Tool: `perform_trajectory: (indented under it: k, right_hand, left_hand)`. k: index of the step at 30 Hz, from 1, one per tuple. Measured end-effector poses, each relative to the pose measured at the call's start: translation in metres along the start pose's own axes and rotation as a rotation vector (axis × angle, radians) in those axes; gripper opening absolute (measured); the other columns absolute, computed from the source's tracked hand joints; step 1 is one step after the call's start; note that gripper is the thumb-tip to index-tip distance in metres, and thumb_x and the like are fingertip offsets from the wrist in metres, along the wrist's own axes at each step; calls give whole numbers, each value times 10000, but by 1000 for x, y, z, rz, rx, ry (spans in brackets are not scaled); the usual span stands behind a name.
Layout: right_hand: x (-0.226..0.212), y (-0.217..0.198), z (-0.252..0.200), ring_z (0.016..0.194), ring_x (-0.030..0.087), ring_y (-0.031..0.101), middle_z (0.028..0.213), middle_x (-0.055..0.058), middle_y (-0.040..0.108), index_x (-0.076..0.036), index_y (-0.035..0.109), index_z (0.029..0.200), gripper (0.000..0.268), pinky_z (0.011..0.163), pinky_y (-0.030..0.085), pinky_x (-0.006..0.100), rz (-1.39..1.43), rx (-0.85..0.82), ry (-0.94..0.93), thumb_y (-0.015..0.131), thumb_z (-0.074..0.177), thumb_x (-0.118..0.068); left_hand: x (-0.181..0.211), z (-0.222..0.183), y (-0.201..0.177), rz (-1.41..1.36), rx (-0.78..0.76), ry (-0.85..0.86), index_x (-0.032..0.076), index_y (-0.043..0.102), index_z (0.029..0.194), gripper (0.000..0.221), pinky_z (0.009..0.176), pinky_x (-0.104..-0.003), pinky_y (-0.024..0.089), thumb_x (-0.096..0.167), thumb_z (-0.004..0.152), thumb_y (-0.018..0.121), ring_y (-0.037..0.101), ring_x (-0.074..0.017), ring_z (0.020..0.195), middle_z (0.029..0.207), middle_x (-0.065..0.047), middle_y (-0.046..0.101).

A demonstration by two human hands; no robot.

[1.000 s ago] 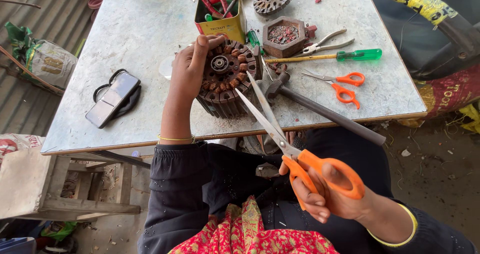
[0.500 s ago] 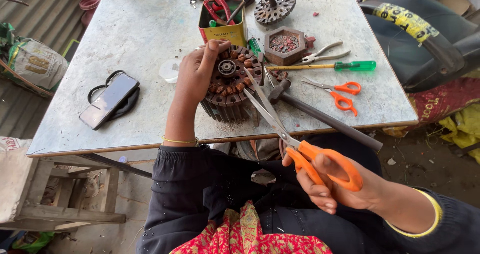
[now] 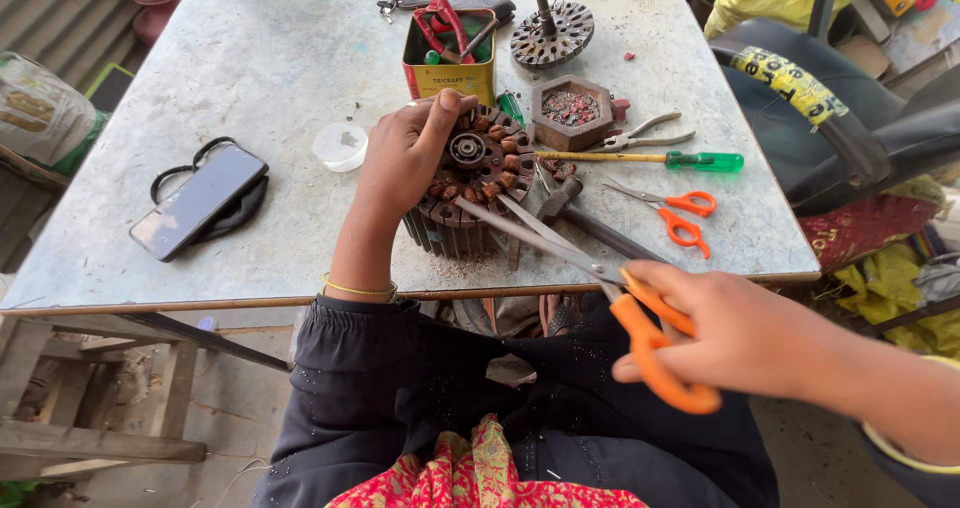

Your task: The person uses orange-handled shears to cut copper windings on a stator assembly. They repeatedly strike the shears with a hammer to force the blades through the metal coils, then rotate the stator to access different sections.

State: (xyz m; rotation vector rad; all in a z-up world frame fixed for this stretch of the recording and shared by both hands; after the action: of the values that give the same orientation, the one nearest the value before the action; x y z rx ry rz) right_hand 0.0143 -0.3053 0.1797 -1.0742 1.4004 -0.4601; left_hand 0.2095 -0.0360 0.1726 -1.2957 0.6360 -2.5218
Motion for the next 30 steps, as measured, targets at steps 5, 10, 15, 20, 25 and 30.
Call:
perform_trajectory:
  k: [5, 10, 15, 20, 25, 30]
  right_hand:
    - [-20, 7, 14, 928, 227, 739, 979, 133, 758, -123, 413, 1525, 1057, 857, 540, 317, -185, -105, 319, 879, 674, -544]
    - [-10, 5, 17, 895, 118, 697, 1002, 67, 736, -65, 436, 1484, 962, 798, 538, 281, 325, -117, 233, 915, 682, -293]
    - [8, 11, 14, 845, 76, 670, 911, 21, 725, -76, 436, 1447, 895, 761, 524, 249, 338, -163, 319, 886, 683, -199]
    - [19, 22, 16, 766, 128, 593, 855, 71, 619, -89, 298, 1534, 937, 691, 517, 294, 578, -292, 302, 864, 787, -92]
    - [19, 17, 16, 749, 156, 643, 841, 81, 687, -106, 392, 1442, 882, 685, 501, 317, 296, -189, 330, 887, 726, -247]
    - [-7, 8, 1, 804, 189, 700, 908, 69, 733, -163, 438, 1454, 966, 778, 536, 326, -193, -162, 466, 912, 696, -529]
  left_hand:
    - [-1, 1, -2, 8, 3, -23, 111, 776, 1166, 588, 908, -378, 541, 543, 1053, 392, 740, -319, 1054, 1065, -171, 770]
    - [-1, -1, -2, 9, -15, -51, 127, 778, 1159, 587, 902, -396, 541, 555, 1040, 395, 724, -338, 1057, 1070, -170, 766]
    - [0, 0, -2, 15, -3, -40, 107, 772, 1148, 583, 882, -400, 544, 556, 1028, 419, 718, -359, 1046, 1071, -169, 765]
    - [-2, 0, -2, -4, 9, -45, 73, 754, 1146, 600, 870, -402, 552, 573, 1012, 449, 729, -358, 1023, 1058, -162, 770]
    - [1, -1, -2, -11, 27, 2, 52, 754, 1135, 630, 876, -413, 544, 587, 1014, 444, 711, -373, 1034, 1094, -166, 760]
    - [1, -1, -1, -25, -3, -62, 25, 753, 1065, 657, 873, -407, 543, 595, 1008, 431, 709, -378, 1023, 1110, -163, 763]
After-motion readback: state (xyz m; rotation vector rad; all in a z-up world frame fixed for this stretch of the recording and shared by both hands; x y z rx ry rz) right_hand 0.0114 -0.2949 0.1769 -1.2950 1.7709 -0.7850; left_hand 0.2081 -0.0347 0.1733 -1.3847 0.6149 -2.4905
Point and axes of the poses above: each hand's wrist, its own z-axis towards the middle knuckle, its own y-axis out of the palm, x = y × z, the point moved 3 cm from there along z, towards the middle knuckle
